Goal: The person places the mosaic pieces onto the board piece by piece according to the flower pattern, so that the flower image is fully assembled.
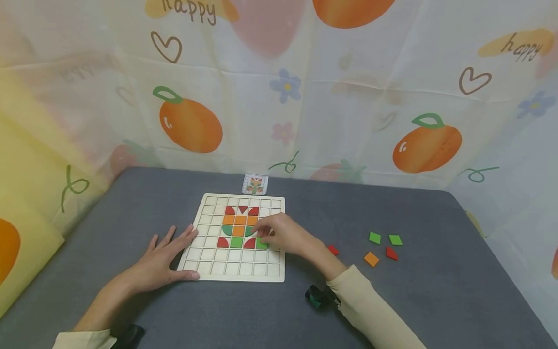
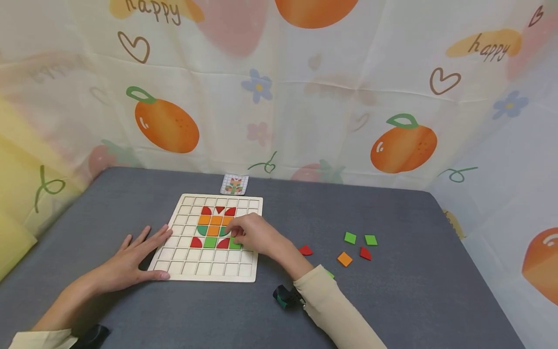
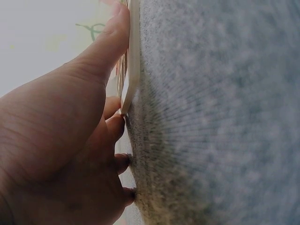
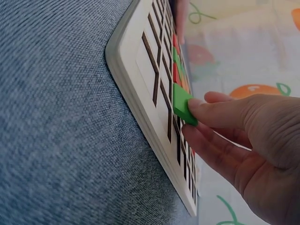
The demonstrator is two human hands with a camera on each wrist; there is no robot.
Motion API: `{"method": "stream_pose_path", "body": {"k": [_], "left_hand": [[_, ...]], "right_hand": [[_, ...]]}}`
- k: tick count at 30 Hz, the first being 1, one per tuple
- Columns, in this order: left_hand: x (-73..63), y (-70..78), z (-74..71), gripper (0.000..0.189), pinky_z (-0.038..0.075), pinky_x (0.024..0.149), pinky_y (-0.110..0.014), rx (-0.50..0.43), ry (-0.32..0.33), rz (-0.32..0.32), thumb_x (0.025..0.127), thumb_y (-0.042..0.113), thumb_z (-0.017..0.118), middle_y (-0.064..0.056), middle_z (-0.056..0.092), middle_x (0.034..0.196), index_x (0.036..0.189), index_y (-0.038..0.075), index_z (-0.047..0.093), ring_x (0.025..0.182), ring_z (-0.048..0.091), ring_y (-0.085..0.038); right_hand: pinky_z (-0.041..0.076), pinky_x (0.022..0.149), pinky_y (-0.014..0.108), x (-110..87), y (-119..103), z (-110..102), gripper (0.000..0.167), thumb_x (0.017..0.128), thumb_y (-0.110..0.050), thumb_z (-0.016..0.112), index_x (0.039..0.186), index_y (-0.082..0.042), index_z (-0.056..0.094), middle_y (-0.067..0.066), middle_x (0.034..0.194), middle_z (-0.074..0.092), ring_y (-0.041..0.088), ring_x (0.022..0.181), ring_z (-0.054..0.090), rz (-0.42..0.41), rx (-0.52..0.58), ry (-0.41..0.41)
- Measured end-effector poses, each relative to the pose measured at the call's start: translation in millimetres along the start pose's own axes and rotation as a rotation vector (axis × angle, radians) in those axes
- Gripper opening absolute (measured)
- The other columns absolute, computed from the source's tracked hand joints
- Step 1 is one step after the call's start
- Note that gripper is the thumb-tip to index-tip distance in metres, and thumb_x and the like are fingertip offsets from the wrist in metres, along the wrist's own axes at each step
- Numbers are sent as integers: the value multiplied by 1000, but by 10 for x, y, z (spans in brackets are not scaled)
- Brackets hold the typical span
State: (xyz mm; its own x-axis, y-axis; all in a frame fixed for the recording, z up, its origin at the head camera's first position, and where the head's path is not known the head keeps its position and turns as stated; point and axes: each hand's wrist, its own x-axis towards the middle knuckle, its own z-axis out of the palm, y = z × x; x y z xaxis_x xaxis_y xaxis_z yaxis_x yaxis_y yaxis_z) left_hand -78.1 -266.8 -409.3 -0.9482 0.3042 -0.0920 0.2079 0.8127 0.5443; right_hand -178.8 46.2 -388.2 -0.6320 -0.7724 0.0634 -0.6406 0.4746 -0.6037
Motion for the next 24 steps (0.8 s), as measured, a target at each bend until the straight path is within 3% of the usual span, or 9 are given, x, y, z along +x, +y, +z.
{"method": "stream_pose_path", "body": {"k": [11,24], "left_hand": [[-3,-11,-9,106,-4,106,-73,14,-3,-11,74,63,73,-17,19,161,155,11,29,144,3,-53],[2,-19,8,105,-2,105,-74,25,0,1,74,64,72,-16,20,161,155,11,30,144,4,-53]], "right_hand": [[51,72,19,33,-35,55,19,89,0,69,106,-7,74,2,92,73,8,81,63,-3,-110,11],[52,75,21,-25,23,2,20,90,-2,69,109,-9,74,1,93,71,7,83,62,-14,-36,17]]}}
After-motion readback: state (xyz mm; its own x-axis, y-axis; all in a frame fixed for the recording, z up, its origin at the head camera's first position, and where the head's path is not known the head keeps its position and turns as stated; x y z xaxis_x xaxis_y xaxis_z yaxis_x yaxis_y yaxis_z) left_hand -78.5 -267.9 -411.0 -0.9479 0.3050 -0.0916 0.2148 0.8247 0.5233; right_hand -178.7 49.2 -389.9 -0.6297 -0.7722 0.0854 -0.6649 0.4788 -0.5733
